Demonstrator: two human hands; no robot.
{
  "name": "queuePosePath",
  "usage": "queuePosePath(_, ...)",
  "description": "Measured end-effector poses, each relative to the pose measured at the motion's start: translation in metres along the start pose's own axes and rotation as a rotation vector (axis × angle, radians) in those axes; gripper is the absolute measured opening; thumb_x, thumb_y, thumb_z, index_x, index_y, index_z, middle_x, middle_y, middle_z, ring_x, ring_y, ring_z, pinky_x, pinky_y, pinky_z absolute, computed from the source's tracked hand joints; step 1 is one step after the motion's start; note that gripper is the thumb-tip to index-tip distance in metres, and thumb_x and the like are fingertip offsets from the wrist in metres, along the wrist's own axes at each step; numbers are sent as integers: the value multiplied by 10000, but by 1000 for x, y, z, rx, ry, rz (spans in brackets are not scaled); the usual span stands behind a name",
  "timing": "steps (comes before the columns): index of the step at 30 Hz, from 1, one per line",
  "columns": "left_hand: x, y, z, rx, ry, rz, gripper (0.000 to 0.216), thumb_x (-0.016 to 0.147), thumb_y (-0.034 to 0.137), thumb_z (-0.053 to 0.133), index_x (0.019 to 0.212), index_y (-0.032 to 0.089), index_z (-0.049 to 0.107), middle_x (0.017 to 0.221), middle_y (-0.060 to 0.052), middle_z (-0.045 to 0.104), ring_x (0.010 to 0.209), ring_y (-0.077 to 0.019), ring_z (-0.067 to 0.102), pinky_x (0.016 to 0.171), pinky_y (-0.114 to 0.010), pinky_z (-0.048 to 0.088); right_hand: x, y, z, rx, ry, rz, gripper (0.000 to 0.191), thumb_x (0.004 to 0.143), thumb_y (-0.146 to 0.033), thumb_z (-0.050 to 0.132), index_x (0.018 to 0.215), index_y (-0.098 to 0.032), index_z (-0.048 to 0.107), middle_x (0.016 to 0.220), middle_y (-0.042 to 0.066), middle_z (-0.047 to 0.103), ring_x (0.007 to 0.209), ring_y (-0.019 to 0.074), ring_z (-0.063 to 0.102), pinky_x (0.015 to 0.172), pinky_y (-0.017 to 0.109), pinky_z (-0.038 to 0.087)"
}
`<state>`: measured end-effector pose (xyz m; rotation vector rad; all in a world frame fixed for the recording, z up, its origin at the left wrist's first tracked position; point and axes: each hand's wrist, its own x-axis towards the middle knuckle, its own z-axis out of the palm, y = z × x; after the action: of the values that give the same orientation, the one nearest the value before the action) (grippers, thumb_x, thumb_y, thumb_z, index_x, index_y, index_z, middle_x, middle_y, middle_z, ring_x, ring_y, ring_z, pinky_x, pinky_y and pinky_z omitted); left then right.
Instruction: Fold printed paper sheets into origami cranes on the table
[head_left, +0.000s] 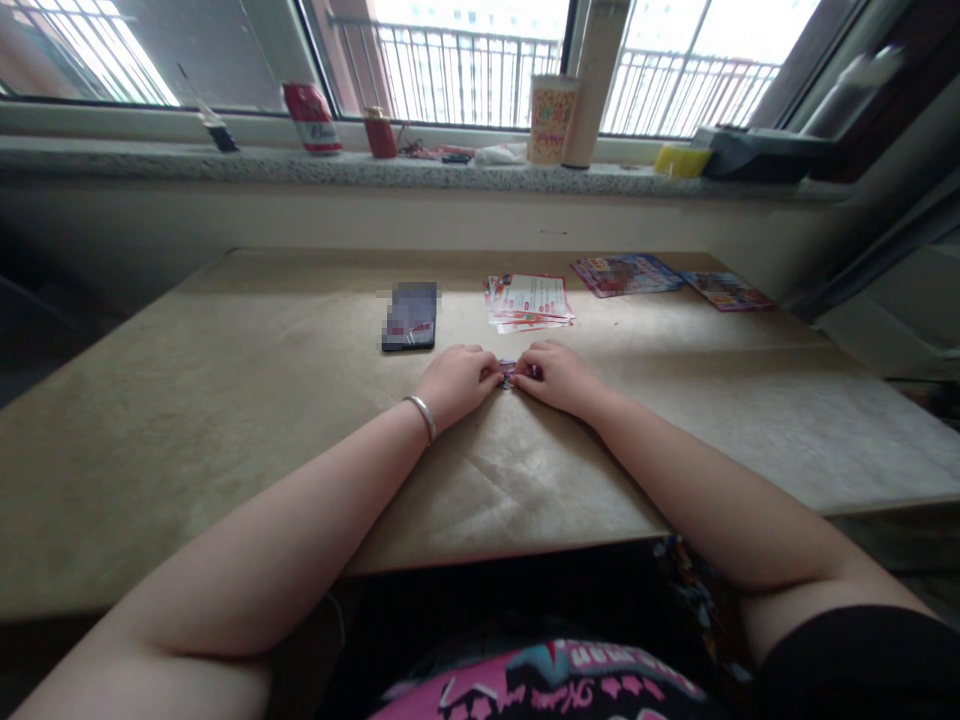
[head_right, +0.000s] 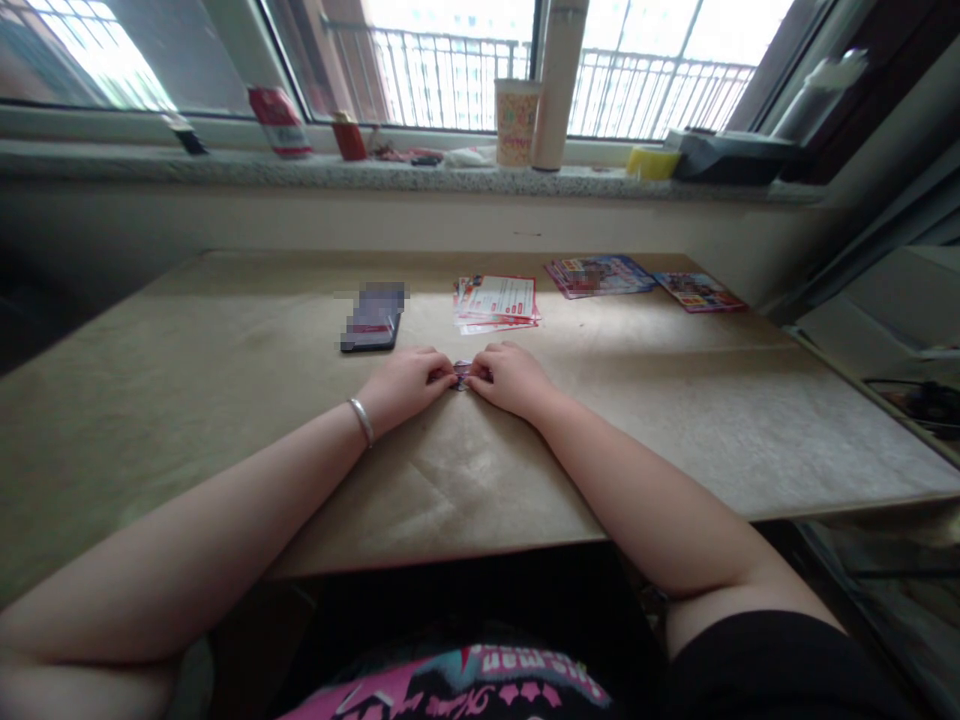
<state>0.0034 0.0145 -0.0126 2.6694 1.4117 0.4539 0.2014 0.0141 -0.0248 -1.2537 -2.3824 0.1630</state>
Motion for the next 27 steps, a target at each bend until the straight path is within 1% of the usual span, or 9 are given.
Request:
queuePosePath(6, 1, -2, 3, -3, 21, -8, 217, 856, 336, 540, 765, 184, 666, 783, -46, 648, 738, -182, 584, 654, -286, 429, 5, 4, 5, 93, -31, 92, 156, 814, -317, 629, 750, -181, 671, 750, 26, 638, 724, 148, 543, 671, 262, 376)
queuePosePath(10, 1, -3, 4, -79, 37, -38, 161, 828, 325, 570, 805, 189, 652, 752, -23, 655, 698, -164, 582, 615, -268, 423, 5, 3, 5, 95, -14, 92, 142, 802, -300, 639, 732, -180, 665, 742, 25, 638, 720, 148, 543, 671, 262, 376)
queuePosePath(12, 1, -3, 4, -115, 42, -37, 133, 818, 308, 582, 830, 198, 655, 758, -12, 661, 689, -157, 580, 600, -259, 416, 4, 1, 4, 75, 1, 68, 118, 796, -290, 644, 748, -184, 663, 749, 26, 644, 735, 158, 545, 687, 269, 383)
queuePosePath(15, 1, -4, 4, -124, 29, -22, 122, 811, 281, 587, 835, 204, 679, 798, -19, 673, 724, -160, 589, 631, -262, 427, 1, -2, 1, 34, 29, -25, 60, 801, -242, 630, 813, -195, 665, 789, 26, 668, 786, 173, 547, 729, 279, 394)
queuePosePath(17, 1, -5, 4, -130, 20, -25, 133, 810, 280, 587, 840, 204, 692, 814, -24, 676, 752, -167, 597, 656, -266, 437, 0, -4, 0, 12, 33, -64, 58, 809, -227, 617, 829, -200, 665, 809, 26, 680, 808, 177, 549, 744, 282, 397)
queuePosePath(22, 0, -3, 2, -111, 7, -30, 156, 823, 294, 577, 849, 200, 699, 807, -34, 668, 767, -177, 603, 660, -270, 445, 0, -7, 0, -30, 25, -30, 82, 826, -256, 609, 827, -208, 675, 826, 33, 686, 827, 184, 564, 740, 282, 405)
queuePosePath(27, -1, -1, 1, -50, 26, 23, 185, 860, 263, 536, 887, 205, 709, 872, -44, 672, 831, -182, 614, 743, -279, 462, 0, -9, -1, -85, -5, -1, 155, 859, -288, 570, 861, -209, 704, 867, 49, 688, 837, 182, 591, 754, 284, 410)
